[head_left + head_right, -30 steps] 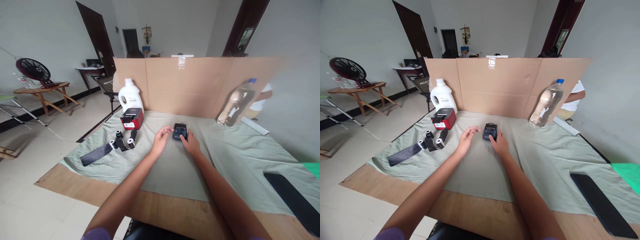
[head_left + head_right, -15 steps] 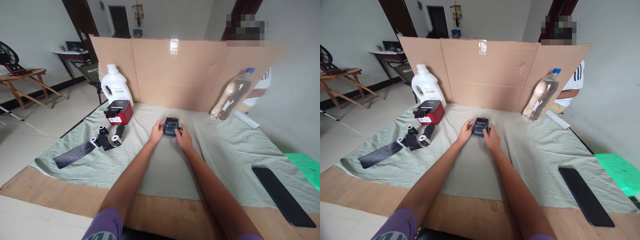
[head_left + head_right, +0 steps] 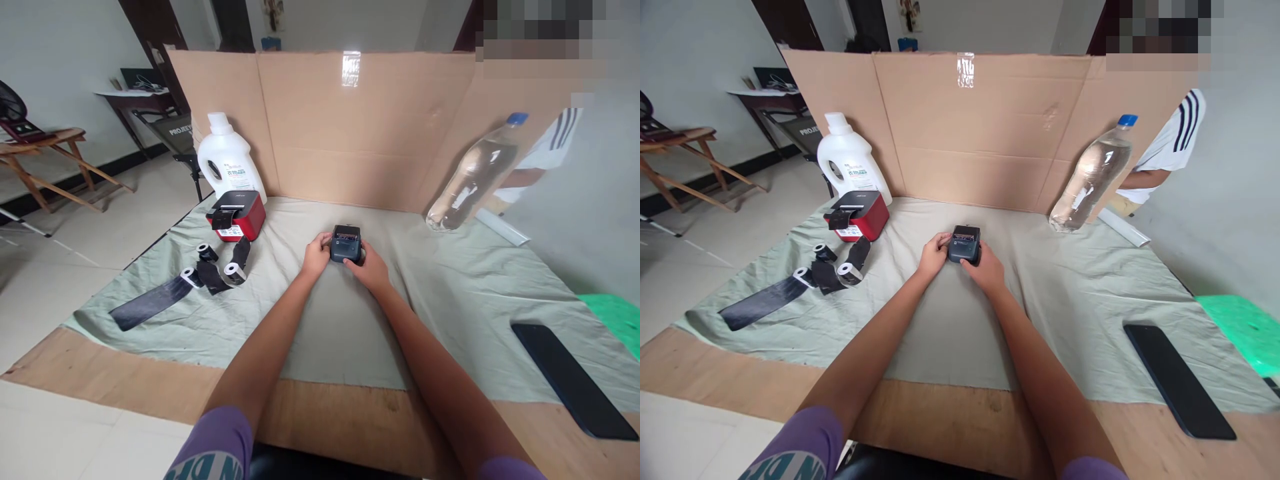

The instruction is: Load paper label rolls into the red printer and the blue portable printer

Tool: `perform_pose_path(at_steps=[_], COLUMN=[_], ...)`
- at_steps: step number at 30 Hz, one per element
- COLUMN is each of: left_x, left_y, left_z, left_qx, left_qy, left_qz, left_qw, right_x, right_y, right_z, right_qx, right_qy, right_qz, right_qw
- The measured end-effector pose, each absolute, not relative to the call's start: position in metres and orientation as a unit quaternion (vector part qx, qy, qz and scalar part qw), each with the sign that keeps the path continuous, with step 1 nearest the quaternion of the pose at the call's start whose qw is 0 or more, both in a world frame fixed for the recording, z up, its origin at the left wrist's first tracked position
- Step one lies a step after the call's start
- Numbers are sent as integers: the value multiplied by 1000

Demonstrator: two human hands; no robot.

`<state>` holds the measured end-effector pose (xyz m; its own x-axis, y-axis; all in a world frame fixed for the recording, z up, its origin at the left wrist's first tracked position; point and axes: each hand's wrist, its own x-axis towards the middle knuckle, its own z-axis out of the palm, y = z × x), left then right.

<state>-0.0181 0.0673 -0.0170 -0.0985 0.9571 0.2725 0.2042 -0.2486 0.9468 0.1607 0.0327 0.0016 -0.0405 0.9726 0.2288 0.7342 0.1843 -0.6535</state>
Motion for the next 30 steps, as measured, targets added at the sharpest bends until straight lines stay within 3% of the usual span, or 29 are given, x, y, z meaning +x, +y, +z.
perform_pose_path(at_steps=[9,21,30], left_x=[-18,-18,-23], left_y=[64,58,63], left_z=[-7,-3,-6], left_qx=[654,705,675], left_qy=[615,637,617], left_qz=[384,289,350], left_qw=[218,117,203], right_x=[170,172,171], right_y=[42,46,44], right_z=[-8,-9,-6], right_qx=[-601,-613,-609], right_qy=[-720,-738,-733], right_qz=[185,144,165], right_qw=[293,244,255])
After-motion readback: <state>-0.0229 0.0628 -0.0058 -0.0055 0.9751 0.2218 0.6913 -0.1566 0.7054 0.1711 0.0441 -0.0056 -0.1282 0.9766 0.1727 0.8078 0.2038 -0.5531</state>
